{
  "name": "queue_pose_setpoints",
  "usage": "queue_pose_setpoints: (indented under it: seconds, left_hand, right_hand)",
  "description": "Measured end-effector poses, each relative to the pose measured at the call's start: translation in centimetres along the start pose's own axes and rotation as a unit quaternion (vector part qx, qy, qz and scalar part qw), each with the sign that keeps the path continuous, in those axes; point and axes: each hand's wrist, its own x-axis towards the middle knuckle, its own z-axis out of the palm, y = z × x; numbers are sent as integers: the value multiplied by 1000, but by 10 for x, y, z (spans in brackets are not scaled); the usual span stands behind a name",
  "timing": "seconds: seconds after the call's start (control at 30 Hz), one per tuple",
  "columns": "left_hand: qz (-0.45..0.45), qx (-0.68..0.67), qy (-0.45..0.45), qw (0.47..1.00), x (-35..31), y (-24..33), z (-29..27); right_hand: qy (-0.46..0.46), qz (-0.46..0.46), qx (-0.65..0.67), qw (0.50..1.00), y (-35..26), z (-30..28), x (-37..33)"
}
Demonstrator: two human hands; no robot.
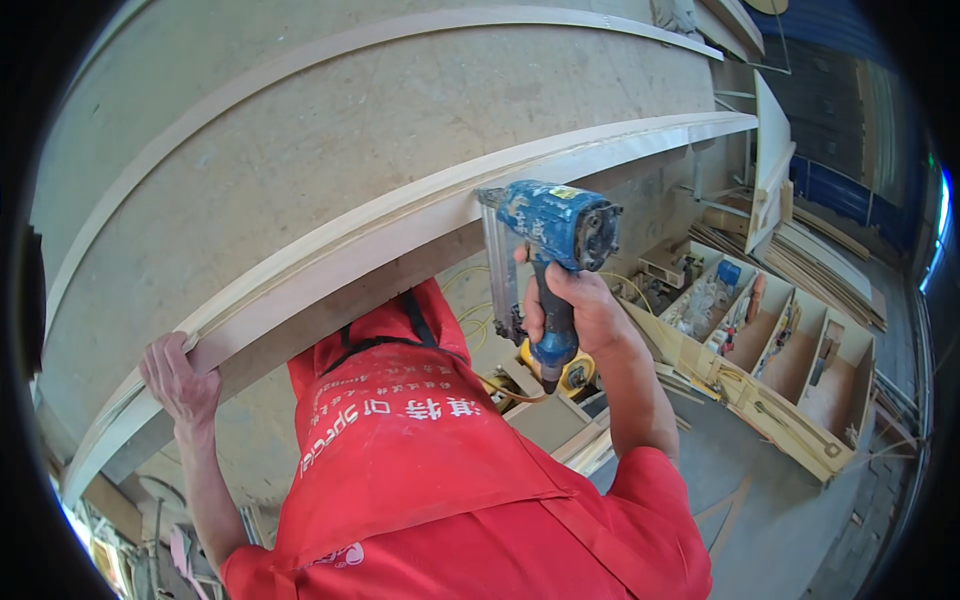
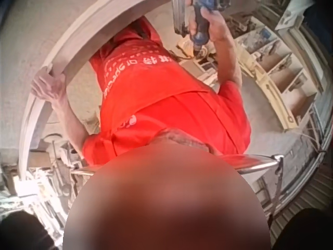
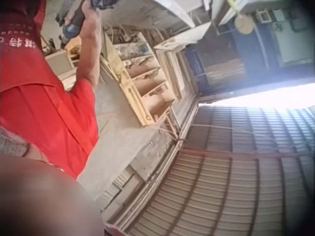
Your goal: Using a nail gun to attach wooden trim pieces to a large curved wooden frame on a production floor.
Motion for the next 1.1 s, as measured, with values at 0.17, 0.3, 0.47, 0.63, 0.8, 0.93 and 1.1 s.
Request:
queue_pose_setpoints:
  seconds: [0.17, 0.3, 0.47, 0.63, 0.8, 0.93, 1.1]
  left_hand:
    - [-5, -2, -5, 1000, -4, 6, -10]
    - [3, -26, -8, 1000, 6, 20, -26]
    - [18, -16, -2, 1000, -8, 12, -33]
    - [23, 16, 18, 999, -17, 9, -31]
    - [7, 12, 3, 1000, -21, 10, -20]
    - [12, 11, 14, 1000, -22, 9, -16]
    - [15, 6, 25, 1000, -22, 8, -15]
  right_hand:
    - [-5, 1, -6, 1000, 0, -2, -14]
    - [-6, -10, -10, 1000, -6, -5, -30]
    - [-24, -10, 6, 1000, 1, 4, -34]
    - [-84, 17, 24, 996, 16, 34, -31]
    - [-125, 37, 22, 991, 17, 49, -20]
    - [-123, 37, 21, 991, 24, 52, -17]
    - [-124, 34, 15, 992, 27, 58, -17]
